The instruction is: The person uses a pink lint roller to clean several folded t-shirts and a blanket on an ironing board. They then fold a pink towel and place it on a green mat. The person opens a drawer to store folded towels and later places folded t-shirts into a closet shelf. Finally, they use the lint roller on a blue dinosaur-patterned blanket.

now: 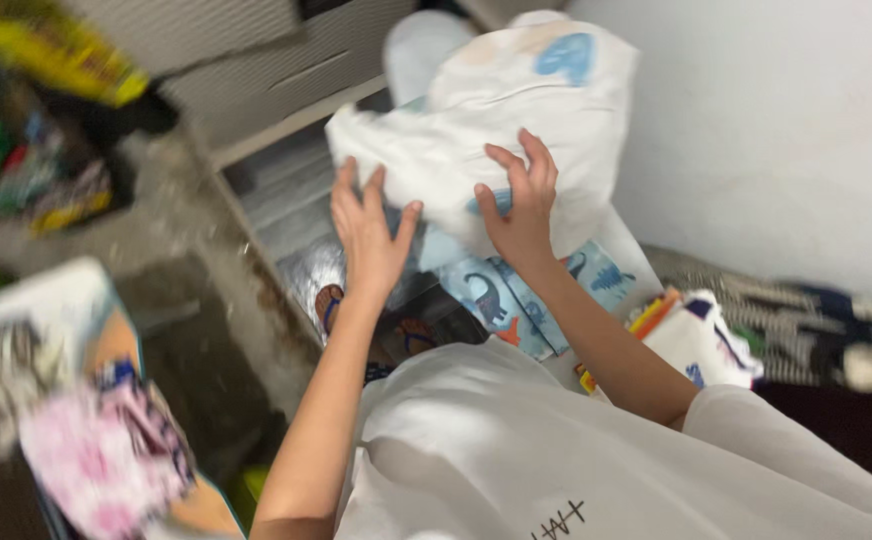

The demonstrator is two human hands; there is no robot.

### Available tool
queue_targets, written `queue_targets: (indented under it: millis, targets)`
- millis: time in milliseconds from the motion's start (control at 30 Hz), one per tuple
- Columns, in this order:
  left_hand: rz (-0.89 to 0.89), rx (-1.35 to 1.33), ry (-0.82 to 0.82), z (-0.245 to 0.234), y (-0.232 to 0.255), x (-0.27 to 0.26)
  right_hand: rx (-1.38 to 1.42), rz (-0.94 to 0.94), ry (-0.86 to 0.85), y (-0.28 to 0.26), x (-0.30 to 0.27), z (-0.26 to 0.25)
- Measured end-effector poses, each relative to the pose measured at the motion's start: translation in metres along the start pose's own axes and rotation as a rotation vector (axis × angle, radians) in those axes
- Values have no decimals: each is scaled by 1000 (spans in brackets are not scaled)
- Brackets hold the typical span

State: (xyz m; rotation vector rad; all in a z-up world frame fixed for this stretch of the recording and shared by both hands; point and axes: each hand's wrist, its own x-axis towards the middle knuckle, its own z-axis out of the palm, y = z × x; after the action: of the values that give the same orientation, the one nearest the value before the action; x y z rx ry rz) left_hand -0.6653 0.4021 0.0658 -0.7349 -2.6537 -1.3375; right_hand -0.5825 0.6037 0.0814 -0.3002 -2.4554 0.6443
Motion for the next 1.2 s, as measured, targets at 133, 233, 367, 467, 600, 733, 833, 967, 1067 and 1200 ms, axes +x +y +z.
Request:
queue_targets:
  millis: [133, 233, 367, 467, 600, 733, 833, 967, 1067, 1200]
  targets:
    - [228, 116, -61, 15, 6, 58, -141, 359, 124, 62, -33, 3]
    - [183, -82, -286, 23, 14, 92, -24, 827, 218, 105, -34, 9]
    - [112, -13, -616, 40, 14, 116, 459, 1297, 306, 96, -45, 28]
    - [212, -10, -622, 51, 17, 127, 625, 1416, 403, 74, -36, 42]
    - [179, 105, -927, 80, 26, 134, 682, 1402, 496, 46, -40, 45]
    - [430, -139, -688, 117, 31, 121, 804, 1276, 497, 33, -56, 28]
    - [341, -612, -878, 124, 50, 112, 1024, 1152, 550, 28, -65, 10]
    - [340, -702, -1072, 105, 82, 99, 1315, 971, 668, 38, -87, -17]
    - [147, -864, -1203, 97, 87, 88, 1444, 862, 606, 52, -101, -42]
    - [-52, -1034, -1163, 109, 67, 89, 1490, 840, 594, 63, -98, -70]
